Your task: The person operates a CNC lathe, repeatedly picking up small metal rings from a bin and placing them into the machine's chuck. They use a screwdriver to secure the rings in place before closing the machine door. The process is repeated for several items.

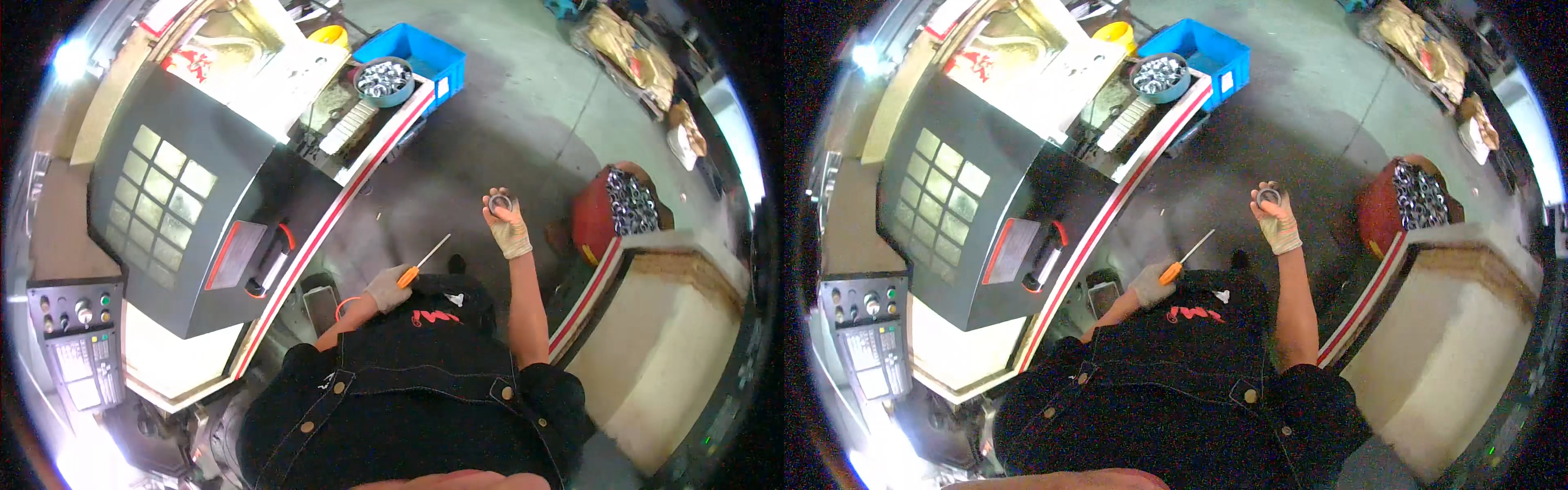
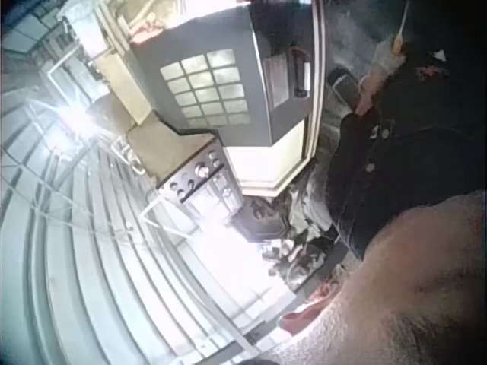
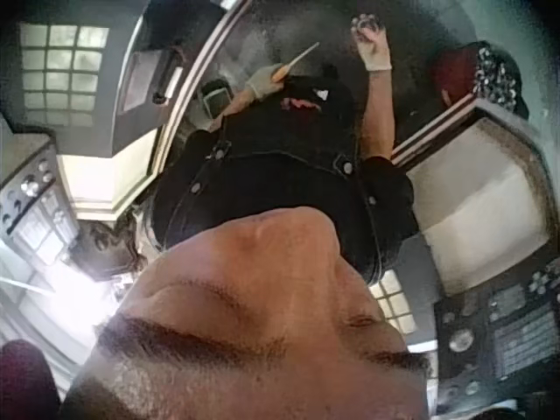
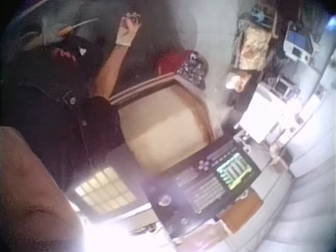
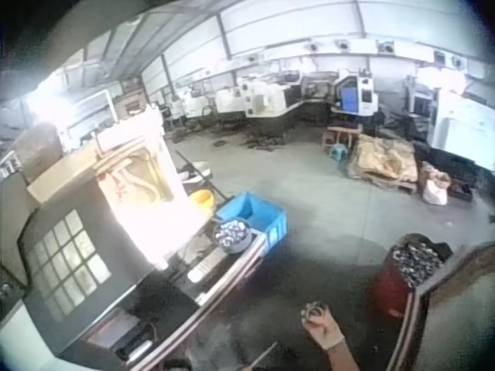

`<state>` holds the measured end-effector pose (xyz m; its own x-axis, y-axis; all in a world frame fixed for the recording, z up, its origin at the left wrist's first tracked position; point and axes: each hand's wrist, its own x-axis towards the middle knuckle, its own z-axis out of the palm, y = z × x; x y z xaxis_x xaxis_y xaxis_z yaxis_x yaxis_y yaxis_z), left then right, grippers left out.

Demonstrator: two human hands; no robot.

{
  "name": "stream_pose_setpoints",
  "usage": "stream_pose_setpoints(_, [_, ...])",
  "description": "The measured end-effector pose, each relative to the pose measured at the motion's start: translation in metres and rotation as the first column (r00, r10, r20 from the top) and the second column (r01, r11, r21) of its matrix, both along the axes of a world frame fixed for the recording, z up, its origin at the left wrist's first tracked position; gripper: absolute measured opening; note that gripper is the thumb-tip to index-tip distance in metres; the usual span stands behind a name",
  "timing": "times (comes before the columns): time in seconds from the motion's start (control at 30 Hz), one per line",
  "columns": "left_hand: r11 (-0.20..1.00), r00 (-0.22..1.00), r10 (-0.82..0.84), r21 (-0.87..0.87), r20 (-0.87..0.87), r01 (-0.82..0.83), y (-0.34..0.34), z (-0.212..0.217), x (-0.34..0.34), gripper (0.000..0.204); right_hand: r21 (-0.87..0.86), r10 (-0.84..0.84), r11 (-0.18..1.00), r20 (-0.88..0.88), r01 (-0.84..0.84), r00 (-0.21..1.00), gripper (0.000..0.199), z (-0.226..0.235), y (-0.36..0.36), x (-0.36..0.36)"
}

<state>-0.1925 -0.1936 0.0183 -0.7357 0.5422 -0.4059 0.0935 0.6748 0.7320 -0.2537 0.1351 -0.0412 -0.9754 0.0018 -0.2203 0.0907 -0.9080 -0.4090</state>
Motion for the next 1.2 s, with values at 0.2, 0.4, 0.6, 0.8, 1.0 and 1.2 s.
stream_pose_setpoints(0.2, [0.991, 0.993, 0.11, -0.073, -0.045, -0.113, 0.059, 0.038, -0.012, 0.04, 0.152, 0.242, 0.959, -0.008, -0.238, 0.97, 0.039, 0.001, 0.003, -0.056])
stream_pose_setpoints(0.4, [0.952, 0.957, 0.29, -0.104, -0.013, -0.289, 0.061, 0.04, -0.014, 0.036, 0.027, 0.532, 0.843, 0.099, -0.537, 0.841, 0.032, -0.012, -0.02, -0.114])
stream_pose_setpoints(0.6, [0.86, 0.867, 0.498, -0.113, -0.027, -0.498, 0.043, 0.039, -0.005, 0.037, -0.004, 0.639, 0.766, 0.11, -0.643, 0.761, 0.035, -0.014, -0.073, -0.155])
stream_pose_setpoints(0.8, [0.791, 0.799, 0.601, -0.147, 0.008, -0.593, 0.006, 0.043, -0.009, 0.036, -0.166, 0.698, 0.716, 0.135, -0.679, 0.703, 0.038, -0.003, -0.14, -0.175])
stream_pose_setpoints(1.0, [0.81, 0.811, 0.583, -0.052, -0.038, -0.584, -0.051, 0.033, -0.041, 0.043, -0.34, 0.71, 0.663, 0.004, -0.666, 0.705, 0.045, 0.003, -0.193, -0.197])
stream_pose_setpoints(1.2, [0.815, 0.804, 0.577, 0.033, -0.146, -0.579, -0.097, 0.066, -0.079, 0.043, -0.17, 0.728, 0.671, -0.039, -0.722, 0.685, 0.041, 0.043, -0.247, -0.212])
